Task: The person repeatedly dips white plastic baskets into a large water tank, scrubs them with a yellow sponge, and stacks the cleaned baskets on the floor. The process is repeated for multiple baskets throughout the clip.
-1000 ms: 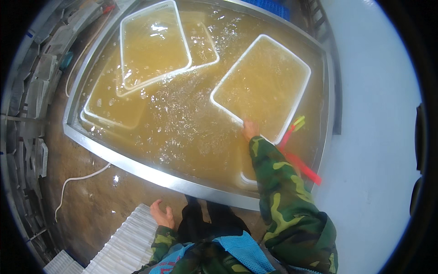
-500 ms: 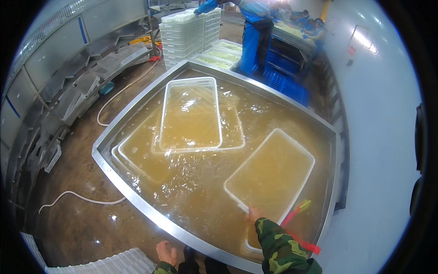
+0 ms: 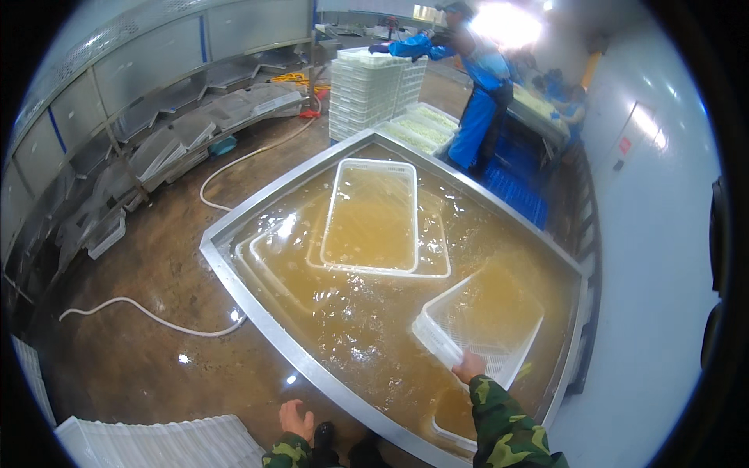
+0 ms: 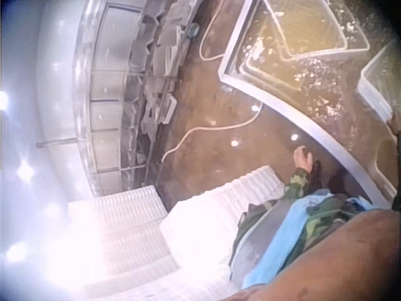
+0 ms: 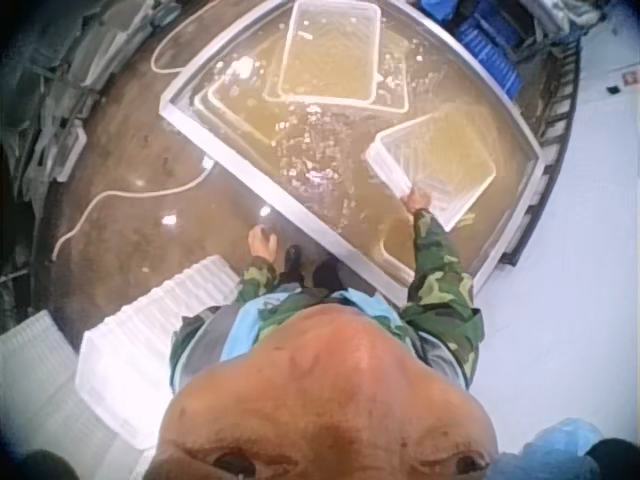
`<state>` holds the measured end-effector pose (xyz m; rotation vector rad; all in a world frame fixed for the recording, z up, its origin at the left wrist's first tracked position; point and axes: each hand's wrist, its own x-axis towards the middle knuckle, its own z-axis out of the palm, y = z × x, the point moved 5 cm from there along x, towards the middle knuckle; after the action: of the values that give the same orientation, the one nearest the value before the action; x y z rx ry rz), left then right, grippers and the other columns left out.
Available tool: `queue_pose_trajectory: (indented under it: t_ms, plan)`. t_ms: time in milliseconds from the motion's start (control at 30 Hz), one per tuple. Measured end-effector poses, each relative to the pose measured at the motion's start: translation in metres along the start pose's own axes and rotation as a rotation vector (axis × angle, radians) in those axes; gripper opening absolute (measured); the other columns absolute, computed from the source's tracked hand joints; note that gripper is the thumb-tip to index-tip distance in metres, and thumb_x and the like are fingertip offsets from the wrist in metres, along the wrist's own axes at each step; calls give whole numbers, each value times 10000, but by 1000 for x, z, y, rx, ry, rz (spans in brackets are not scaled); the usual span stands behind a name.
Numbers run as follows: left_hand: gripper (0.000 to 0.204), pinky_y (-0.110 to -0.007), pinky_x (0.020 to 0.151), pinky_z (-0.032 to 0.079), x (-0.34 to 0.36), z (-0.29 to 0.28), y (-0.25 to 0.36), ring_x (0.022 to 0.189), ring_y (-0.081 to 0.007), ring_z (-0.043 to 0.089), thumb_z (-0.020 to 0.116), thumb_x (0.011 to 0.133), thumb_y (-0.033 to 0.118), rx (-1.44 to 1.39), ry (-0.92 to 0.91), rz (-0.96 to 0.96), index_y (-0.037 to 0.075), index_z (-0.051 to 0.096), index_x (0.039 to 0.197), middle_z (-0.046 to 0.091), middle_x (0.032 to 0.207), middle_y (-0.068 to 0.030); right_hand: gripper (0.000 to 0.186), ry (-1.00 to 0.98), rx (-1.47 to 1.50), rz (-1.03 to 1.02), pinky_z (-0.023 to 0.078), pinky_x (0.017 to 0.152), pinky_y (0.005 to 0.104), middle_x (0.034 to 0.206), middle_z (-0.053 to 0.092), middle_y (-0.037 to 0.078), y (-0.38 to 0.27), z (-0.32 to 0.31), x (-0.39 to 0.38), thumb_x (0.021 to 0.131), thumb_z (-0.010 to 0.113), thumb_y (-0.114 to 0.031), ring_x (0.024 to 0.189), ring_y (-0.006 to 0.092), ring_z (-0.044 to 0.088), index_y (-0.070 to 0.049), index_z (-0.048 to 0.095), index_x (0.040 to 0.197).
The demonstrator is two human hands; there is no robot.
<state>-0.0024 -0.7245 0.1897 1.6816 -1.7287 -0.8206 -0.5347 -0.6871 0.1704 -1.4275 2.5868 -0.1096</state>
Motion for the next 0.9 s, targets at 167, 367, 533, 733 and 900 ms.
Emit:
queue_pose_trajectory:
  t_ms: [167,367,533,733,900]
  plan:
    - [334,-433,908,388,21,-5,-2,1025,-366,474,634,727,139,-118,68,7,36,540,1031,528,1026,-189,574,117,28,-73,511,774,455,849,658,216,-17,-115,13,573,772,-375,841,384,640,-52,611,1018]
    - [310,-434,922,383,36,-42,-4,1035,-363,474,622,758,139,-199,86,-29,32,536,1036,523,1043,-190,373,156,610,39,533,543,372,758,637,145,-71,-237,2,621,755,-184,642,238,633,43,622,886]
    - [312,-433,926,388,39,-56,-10,1046,-363,475,627,760,143,-236,87,-4,35,536,1038,527,1051,-185,196,319,1058,182,504,452,311,767,626,70,-86,-315,-58,790,600,-68,571,168,594,7,606,971]
    - [297,-422,857,421,40,-52,-22,952,-346,519,639,739,157,-219,136,120,29,545,989,551,983,-183,172,463,1282,63,468,490,279,752,586,27,-109,-366,-126,798,595,-113,597,137,557,-13,598,939]
    - [305,-430,927,391,37,-70,-2,1056,-364,486,601,786,159,-253,66,114,33,541,1058,544,1063,-177,152,544,1428,-95,437,545,276,742,546,11,-127,-388,-143,820,589,-168,622,140,518,-42,585,904]
